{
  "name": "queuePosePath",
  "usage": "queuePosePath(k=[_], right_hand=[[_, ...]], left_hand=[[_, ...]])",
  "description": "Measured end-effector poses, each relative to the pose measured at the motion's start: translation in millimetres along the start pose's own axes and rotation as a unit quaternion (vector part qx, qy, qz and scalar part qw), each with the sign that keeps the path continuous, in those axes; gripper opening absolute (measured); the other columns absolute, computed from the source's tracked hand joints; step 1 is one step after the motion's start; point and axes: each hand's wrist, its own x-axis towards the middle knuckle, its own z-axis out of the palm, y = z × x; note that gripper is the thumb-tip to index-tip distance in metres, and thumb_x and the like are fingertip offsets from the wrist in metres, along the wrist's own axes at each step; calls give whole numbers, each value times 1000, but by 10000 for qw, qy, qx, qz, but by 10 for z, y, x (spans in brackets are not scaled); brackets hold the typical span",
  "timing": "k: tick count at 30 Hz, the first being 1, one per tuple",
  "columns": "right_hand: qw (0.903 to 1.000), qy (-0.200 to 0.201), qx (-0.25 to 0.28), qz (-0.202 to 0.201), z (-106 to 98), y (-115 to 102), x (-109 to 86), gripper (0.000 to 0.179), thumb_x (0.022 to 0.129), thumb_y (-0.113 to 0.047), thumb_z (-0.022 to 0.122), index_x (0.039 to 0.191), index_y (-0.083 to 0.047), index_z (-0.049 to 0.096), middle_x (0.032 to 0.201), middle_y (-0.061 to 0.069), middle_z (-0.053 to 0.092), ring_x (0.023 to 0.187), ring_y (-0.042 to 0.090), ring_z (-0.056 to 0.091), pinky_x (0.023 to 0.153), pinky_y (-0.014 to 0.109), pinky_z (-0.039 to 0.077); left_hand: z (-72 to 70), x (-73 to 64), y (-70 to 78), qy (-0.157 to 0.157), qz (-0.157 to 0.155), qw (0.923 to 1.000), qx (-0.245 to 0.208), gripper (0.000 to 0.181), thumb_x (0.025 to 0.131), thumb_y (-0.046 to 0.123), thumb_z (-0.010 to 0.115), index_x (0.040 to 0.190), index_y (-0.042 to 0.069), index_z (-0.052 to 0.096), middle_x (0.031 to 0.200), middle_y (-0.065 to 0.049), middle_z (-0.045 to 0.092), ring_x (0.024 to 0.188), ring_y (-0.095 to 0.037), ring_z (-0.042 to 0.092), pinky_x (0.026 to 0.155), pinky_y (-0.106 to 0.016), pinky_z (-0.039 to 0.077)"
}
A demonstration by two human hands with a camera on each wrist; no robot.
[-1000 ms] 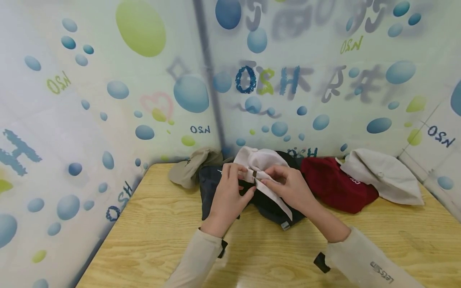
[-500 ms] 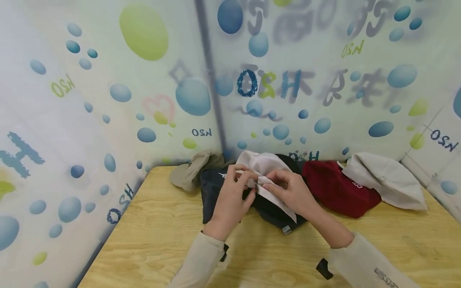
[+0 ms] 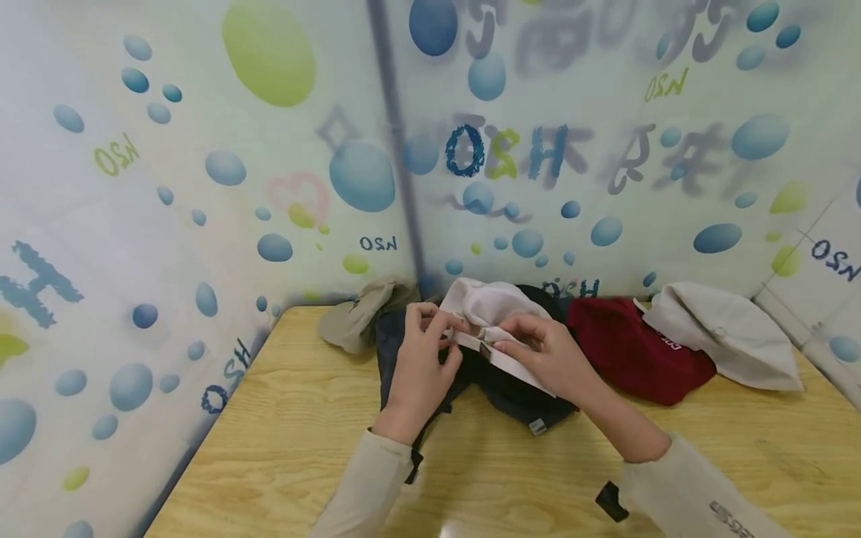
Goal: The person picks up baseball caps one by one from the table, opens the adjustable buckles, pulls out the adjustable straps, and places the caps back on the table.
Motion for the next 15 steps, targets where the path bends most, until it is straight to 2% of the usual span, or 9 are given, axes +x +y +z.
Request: queuePosePath(k=[3,7,12,15], right_hand=[[10000,11,28,5,2,-8,-4,8,93,-11,69,96,-4,71,92,8,69,87,12,56,77,19,49],[10000,13,31,14,11,2,4,9,93,-12,70,97,-4,71,93,9,69,86,12,55,76,18,49],[10000,34,29,22,31,13,15,10,93,-12,70,97,-4,72,92,9,69,85,11,56,77,18,49],[10000,62,-14,24,44,16,22,10,93,-12,70,97,-4,72,93,9,70,86,10,56,78,17,50]], left_hand=[[-21,-4,-8,-95,-395,9968,-686,18,94,-4,57,104,11,59,113,-10,42,115,-25,59,92,-30,57],[-39,2,-7,-247,-763,9859,-1467,19,94,-5,53,104,9,60,112,-11,45,111,-25,58,95,-34,57],[-61,8,23,-373,-1020,9764,-1865,17,92,1,59,108,8,62,118,-11,46,111,-25,58,97,-36,56],[-63,11,39,-383,-1079,9750,-1905,17,93,10,67,110,9,62,120,-10,46,114,-25,59,99,-37,55]])
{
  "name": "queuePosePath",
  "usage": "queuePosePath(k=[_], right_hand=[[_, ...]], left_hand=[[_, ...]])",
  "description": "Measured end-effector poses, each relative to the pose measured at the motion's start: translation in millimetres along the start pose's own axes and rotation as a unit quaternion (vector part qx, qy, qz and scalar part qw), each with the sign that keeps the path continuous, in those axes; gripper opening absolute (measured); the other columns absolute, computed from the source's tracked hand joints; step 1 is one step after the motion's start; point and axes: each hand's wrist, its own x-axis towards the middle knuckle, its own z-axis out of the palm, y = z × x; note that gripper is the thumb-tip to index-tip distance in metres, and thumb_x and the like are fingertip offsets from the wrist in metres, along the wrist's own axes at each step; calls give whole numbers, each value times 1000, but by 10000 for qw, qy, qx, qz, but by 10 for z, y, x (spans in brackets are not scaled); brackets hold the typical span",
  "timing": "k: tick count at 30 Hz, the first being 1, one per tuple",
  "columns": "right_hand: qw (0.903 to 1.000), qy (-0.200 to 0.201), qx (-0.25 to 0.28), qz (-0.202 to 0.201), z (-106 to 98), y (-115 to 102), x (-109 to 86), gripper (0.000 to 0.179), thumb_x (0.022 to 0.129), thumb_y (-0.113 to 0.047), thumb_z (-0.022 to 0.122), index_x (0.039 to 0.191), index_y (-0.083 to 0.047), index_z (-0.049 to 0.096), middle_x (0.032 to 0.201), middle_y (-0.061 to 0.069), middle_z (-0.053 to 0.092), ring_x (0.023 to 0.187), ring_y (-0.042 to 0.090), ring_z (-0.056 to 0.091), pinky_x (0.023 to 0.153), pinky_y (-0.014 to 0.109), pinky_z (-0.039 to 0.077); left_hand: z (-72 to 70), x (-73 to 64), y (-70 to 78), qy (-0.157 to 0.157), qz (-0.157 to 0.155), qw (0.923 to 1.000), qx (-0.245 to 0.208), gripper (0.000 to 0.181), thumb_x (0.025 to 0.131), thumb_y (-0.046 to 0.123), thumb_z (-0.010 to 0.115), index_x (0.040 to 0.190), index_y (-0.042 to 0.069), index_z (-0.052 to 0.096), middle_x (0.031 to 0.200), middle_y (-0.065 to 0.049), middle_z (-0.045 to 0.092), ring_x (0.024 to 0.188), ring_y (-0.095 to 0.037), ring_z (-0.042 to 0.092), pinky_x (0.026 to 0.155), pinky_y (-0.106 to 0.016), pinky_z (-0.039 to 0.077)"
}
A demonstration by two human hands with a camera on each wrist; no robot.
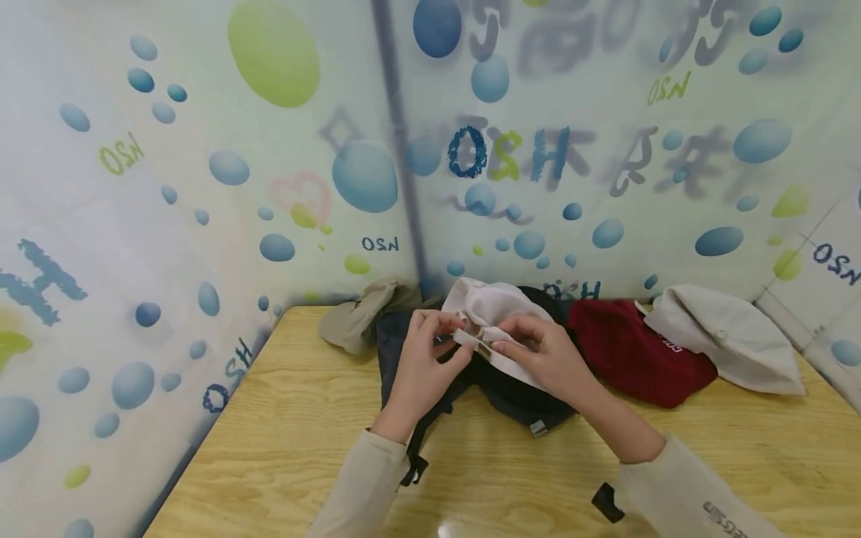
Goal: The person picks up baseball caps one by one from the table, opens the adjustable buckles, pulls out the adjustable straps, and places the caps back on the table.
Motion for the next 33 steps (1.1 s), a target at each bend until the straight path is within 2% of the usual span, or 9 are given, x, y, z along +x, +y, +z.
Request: queuePosePath(k=[4,13,21,28,33], right_hand=[[10000,61,-46,-37,5,7,6,10,93,-13,70,98,-5,72,94,8,70,87,10,56,79,17,50],[10000,5,13,-69,-1,16,-2,8,93,-12,69,97,-5,72,93,7,71,86,10,56,77,18,50],[9997,-66,153,-151,-15,27,-21,8,94,-11,68,97,-3,71,93,10,70,84,8,57,77,17,50],[9998,-99,130,-122,-59,16,-38,7,94,-11,69,98,-5,70,92,7,68,84,11,56,72,21,51],[10000,-36,23,3,-93,10,-63,8,93,-11,69,98,-5,70,90,8,65,84,13,53,70,22,48]], left_hand=[[22,17,-5,90,96,9999,43,19,93,17,72,107,10,62,118,-10,48,115,-26,60,99,-40,55],[30,39,-56,265,189,9994,113,13,92,15,72,95,10,60,109,-9,50,107,-24,63,95,-38,56],[-4,54,-97,398,77,9991,136,13,91,13,73,92,9,60,107,-9,50,105,-24,64,93,-36,58],[-82,92,-158,687,14,9976,4,10,92,10,71,94,7,62,108,-10,52,104,-23,64,89,-34,59],[-138,86,-179,789,-67,9966,-233,11,93,10,69,94,5,59,113,-12,53,104,-26,63,91,-41,58]])
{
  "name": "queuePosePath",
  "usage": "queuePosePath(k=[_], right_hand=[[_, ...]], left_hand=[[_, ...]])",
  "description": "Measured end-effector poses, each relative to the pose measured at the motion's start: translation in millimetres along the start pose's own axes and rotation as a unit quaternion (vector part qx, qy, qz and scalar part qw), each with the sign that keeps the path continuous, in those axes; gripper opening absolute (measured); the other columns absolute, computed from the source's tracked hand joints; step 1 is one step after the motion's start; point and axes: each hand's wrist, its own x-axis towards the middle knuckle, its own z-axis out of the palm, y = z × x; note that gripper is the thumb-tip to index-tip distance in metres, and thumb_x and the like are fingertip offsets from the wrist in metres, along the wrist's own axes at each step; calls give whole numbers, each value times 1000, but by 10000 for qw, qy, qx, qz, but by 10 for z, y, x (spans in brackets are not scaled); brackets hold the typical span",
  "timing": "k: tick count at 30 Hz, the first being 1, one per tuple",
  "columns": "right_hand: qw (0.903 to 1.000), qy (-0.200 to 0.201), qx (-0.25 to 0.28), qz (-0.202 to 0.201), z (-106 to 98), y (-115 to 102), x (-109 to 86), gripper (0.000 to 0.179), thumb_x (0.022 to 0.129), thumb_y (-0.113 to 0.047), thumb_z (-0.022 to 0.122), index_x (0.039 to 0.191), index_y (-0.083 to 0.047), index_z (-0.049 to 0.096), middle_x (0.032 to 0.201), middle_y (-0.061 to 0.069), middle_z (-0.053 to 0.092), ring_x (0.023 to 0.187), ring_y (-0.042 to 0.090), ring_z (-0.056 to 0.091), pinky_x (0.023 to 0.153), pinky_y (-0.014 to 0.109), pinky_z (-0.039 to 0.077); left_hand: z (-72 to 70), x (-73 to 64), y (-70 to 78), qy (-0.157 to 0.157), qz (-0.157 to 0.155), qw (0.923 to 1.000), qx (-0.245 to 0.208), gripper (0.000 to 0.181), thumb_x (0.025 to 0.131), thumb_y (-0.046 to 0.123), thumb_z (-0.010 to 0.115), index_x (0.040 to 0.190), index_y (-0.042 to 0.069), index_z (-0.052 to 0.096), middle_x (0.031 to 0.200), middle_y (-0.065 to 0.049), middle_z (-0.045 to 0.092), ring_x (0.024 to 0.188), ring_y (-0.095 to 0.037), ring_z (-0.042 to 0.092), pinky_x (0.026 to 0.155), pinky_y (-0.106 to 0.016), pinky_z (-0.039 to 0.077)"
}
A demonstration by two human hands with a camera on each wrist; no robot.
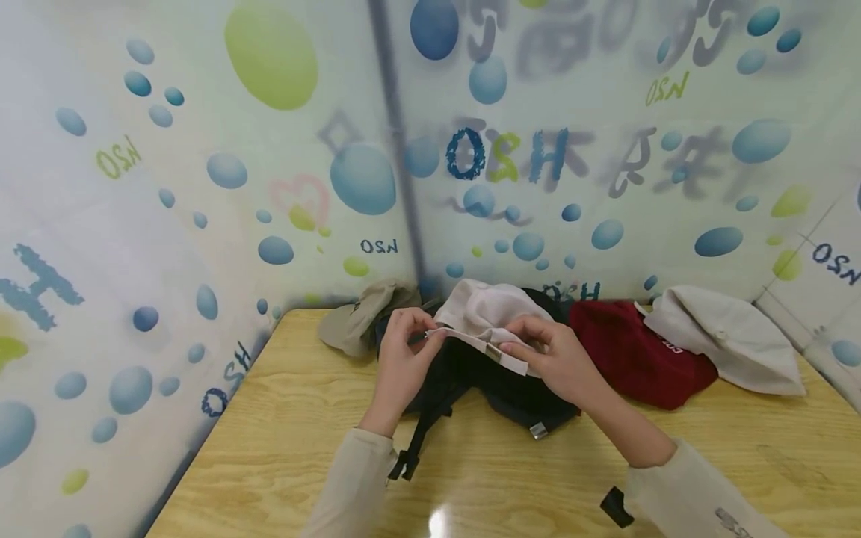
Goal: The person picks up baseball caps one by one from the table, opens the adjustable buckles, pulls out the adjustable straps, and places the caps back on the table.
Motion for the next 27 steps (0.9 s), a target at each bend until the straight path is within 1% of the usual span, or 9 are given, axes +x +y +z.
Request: queuePosePath(k=[2,5,7,10,13,15,20,23,27], right_hand=[[10000,19,-9,11,-2,-1,-9,8,92,-11,70,98,-4,70,89,8,64,83,13,52,69,23,47],[10000,23,-5,20,3,3,-9,8,92,-10,70,98,-4,70,90,8,64,84,13,52,68,23,47],[10000,23,5,0,9,11,-2,8,93,-11,69,97,-4,70,89,8,64,83,13,52,67,23,46],[10000,19,46,-47,18,33,10,8,93,-10,69,98,-4,70,90,8,65,84,12,53,70,22,48],[9999,-17,112,-93,27,57,21,9,94,-10,68,98,-3,70,92,9,66,85,12,54,73,20,50],[9999,-36,132,-105,32,69,22,9,94,-10,68,99,-3,70,93,10,66,85,12,54,74,20,52],[9999,-40,127,-103,42,80,24,10,94,-10,68,99,-3,70,93,11,67,86,11,56,77,19,53],[9999,-41,117,-64,48,75,25,10,94,-11,68,100,-3,70,94,11,68,86,11,56,78,18,54],[9999,-34,98,-31,53,70,24,11,94,-12,68,99,-3,70,92,11,69,84,10,56,76,18,53]], left_hand=[[-4,-10,4,-32,-66,9998,-170,11,94,8,68,95,3,58,118,-13,55,106,-29,63,93,-44,57],[1,-18,9,-132,-221,9987,-433,13,95,7,66,97,2,55,126,-14,58,111,-31,63,95,-42,56],[6,-19,17,-198,-341,9973,-625,15,95,8,65,101,1,53,129,-15,59,114,-30,63,94,-37,56],[22,-24,41,-305,-524,9943,-880,24,94,10,67,111,2,52,131,-14,58,114,-27,62,92,-26,55],[42,-33,65,-412,-567,9922,-1030,33,93,10,69,120,3,51,131,-15,56,114,-25,61,90,-20,54],[55,-41,76,-490,-539,9916,-1067,37,93,9,69,123,3,50,130,-16,54,116,-26,61,91,-20,54],[86,-67,103,-630,-422,9913,-1079,37,92,7,70,123,3,51,130,-16,53,119,-29,61,94,-27,56],[106,-78,104,-685,-246,9933,-897,35,91,7,71,122,4,54,129,-15,53,121,-30,61,98,-32,55],[135,-86,98,-770,10,9954,-563,29,91,8,72,117,7,60,126,-12,51,116,-28,61,102,-39,53]])
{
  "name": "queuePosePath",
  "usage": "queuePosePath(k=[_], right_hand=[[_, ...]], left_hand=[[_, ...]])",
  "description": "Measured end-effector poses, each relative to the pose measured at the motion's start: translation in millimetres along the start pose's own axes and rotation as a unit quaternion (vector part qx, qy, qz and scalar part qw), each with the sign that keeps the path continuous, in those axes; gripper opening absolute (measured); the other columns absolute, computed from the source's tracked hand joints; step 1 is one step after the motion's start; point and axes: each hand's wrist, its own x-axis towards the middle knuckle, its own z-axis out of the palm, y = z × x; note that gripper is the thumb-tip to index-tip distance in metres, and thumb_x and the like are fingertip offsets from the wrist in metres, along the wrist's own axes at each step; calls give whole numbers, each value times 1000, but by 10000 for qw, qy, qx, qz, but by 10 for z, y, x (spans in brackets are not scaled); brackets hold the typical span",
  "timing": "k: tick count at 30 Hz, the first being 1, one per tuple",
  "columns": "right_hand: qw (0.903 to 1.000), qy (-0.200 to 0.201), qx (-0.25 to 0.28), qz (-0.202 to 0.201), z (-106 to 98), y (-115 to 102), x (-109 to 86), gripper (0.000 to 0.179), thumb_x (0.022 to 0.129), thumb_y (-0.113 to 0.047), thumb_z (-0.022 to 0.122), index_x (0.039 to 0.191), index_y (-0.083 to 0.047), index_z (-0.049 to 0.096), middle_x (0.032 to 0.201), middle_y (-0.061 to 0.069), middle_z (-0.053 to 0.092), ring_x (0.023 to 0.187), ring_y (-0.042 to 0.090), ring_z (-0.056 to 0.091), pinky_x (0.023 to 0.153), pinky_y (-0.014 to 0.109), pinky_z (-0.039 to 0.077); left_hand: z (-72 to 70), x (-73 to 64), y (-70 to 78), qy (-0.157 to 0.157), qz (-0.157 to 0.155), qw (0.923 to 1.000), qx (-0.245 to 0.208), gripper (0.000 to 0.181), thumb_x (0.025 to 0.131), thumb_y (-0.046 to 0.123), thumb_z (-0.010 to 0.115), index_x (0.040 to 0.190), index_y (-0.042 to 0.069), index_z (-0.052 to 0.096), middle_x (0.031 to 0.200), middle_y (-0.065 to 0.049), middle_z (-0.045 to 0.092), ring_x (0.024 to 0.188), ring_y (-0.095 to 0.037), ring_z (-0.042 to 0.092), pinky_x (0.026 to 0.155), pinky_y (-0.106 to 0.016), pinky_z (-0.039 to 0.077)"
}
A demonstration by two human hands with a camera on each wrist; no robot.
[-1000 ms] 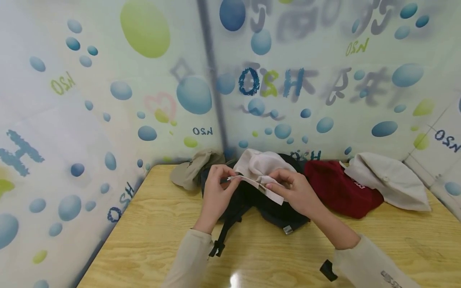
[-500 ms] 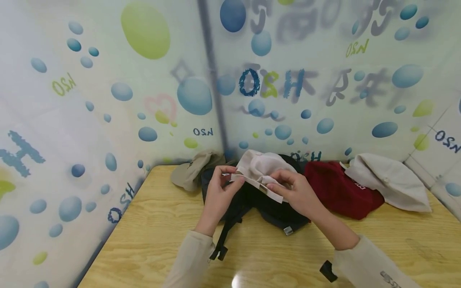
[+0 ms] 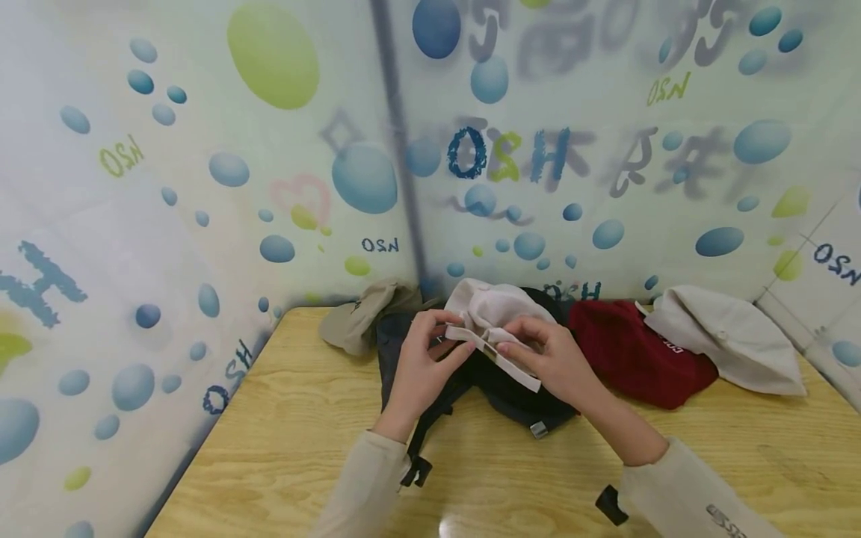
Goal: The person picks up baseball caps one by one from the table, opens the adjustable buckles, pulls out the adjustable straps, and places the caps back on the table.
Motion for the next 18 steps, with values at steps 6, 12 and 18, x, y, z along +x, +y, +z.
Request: queuePosePath(k=[6,12,18], right_hand=[[9999,-13,3,-104,16,5,9,10,94,-12,68,98,-3,70,91,9,68,81,10,56,71,19,52],[10000,-68,-8,-66,18,-4,9,8,94,-13,68,97,-6,70,91,6,67,84,10,56,75,20,52],[9998,-38,-128,-134,12,4,3,7,93,-12,68,96,-6,71,93,7,68,84,10,55,75,20,50]], left_hand=[[37,10,-17,-25,75,9995,298,17,89,13,76,101,9,65,123,-9,48,116,-22,53,104,-45,51],[38,25,-52,93,-11,9982,600,18,88,13,76,87,8,58,122,-9,49,123,-24,51,103,-48,51],[-10,41,-98,253,46,9953,931,22,91,10,73,82,9,52,123,-9,52,119,-25,56,100,-47,53]])
